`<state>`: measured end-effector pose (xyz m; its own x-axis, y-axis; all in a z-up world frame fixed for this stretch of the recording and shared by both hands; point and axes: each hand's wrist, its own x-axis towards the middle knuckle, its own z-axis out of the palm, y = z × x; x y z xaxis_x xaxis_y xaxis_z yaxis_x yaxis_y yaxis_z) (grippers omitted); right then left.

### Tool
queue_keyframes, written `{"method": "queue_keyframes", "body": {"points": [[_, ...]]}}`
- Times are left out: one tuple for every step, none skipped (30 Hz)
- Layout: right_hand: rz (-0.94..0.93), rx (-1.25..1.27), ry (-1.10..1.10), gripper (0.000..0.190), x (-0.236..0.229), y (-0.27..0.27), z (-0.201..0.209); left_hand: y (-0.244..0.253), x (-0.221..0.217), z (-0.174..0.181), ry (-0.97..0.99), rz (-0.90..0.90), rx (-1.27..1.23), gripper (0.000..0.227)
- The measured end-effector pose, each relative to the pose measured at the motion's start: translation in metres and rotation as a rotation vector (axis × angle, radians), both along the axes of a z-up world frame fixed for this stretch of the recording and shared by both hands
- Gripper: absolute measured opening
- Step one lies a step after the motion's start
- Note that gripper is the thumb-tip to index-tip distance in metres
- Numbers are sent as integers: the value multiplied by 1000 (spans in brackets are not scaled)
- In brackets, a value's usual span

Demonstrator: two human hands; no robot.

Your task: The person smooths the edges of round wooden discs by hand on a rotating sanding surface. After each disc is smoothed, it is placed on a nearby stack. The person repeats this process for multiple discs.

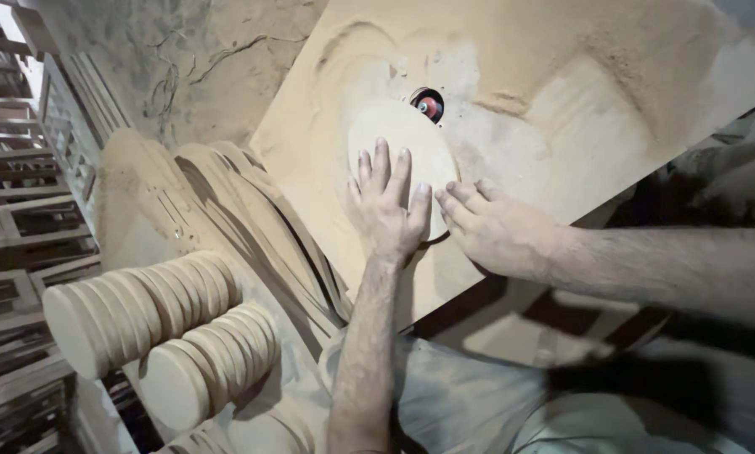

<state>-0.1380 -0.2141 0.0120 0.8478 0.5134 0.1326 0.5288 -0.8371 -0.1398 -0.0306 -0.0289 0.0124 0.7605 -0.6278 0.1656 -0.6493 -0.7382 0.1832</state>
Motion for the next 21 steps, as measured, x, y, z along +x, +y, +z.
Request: {"method": "queue_keyframes", "body": {"points": [[10,7,16,61,1,2,-1,-3,1,-3,-5,24,7,57],[21,14,33,62,0,5,-1,-5,2,-5,-10,48,13,57],[30,20,49,63,0,7,-2,-7,3,-7,-16,70,19,58],[35,25,46,61,0,9,-2,-9,5,-8,-20,96,37,58],[40,28,45,60,1,10,-2,-12,7,-9,-22,123,52,58],[46,30,44,58,2,10,-3,-13,9,-11,-25,149,68,58],[35,42,49,58,3,10,-4,-15,12,-12,-18,165,70,58],[24,55,55,58,6,10,-5,-17,15,-13,-11,181,73,59],[17,65,59,58,10,10,-5,-17,18,-14,-5,201,75,59],[5,57,58,58,13,11,-5,-17,21,-15,4,202,71,59],[-4,47,56,58,17,12,-4,-16,24,-15,11,206,65,59],[-12,38,53,58,20,12,-4,-14,27,-15,18,211,58,58],[-13,38,55,56,24,13,-3,-14,32,-15,23,214,60,58],[-13,39,58,54,28,14,-2,-13,36,-16,27,217,62,58],[-17,38,59,53,31,14,-2,-13,40,-17,32,217,63,57],[-26,36,55,52,34,15,-1,-14,44,-19,23,213,49,57],[-38,34,50,51,37,16,-1,-14,49,-20,14,208,34,57],[-50,32,45,50,39,16,-1,-15,52,-22,6,202,19,57],[-56,38,19,51,42,16,-1,-14,55,-24,0,199,4,56],[-62,43,-7,51,44,18,-2,-13,57,-26,-6,196,-12,56],[-66,49,-34,51,46,18,-2,-12,57,-27,-14,195,-27,56]]}}
